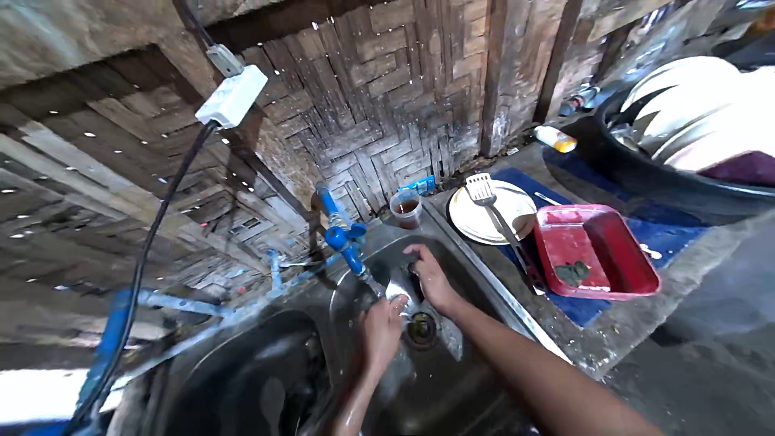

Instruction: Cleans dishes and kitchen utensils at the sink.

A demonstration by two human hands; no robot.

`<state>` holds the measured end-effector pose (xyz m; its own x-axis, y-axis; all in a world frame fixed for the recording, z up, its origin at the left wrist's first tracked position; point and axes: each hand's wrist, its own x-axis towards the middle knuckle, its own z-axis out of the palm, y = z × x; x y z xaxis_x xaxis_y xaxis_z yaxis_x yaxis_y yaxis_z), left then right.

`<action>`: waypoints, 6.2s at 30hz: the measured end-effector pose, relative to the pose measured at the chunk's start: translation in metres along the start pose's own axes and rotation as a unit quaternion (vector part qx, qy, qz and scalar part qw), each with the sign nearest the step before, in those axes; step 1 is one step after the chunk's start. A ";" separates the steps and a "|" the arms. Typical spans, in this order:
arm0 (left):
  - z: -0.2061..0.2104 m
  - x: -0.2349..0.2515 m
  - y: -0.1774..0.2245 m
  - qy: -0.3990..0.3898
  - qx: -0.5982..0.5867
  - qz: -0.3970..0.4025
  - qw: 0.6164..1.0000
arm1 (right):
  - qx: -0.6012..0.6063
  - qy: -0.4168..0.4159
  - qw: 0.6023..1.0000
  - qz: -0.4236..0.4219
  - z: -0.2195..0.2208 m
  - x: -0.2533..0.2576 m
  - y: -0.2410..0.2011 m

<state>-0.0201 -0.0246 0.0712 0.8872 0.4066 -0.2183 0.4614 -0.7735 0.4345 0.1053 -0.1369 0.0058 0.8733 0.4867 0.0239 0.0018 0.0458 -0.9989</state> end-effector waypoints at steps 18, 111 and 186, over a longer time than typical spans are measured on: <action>0.014 -0.034 -0.002 0.047 -0.077 -0.099 0.991 | 0.120 -0.211 0.947 0.209 -0.022 0.002 -0.031; 0.012 0.019 -0.055 -0.258 0.067 0.127 0.955 | 0.333 0.276 0.851 0.298 0.035 0.007 0.024; 0.038 0.035 -0.022 0.085 0.070 0.280 0.954 | -0.659 -0.386 0.531 -0.367 -0.078 0.024 -0.026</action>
<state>0.0012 -0.0116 0.0211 0.9862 -0.0262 0.1636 -0.0779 -0.9448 0.3183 0.1643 -0.1948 0.0292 -0.0567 0.9957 -0.0732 0.9873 0.0668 0.1439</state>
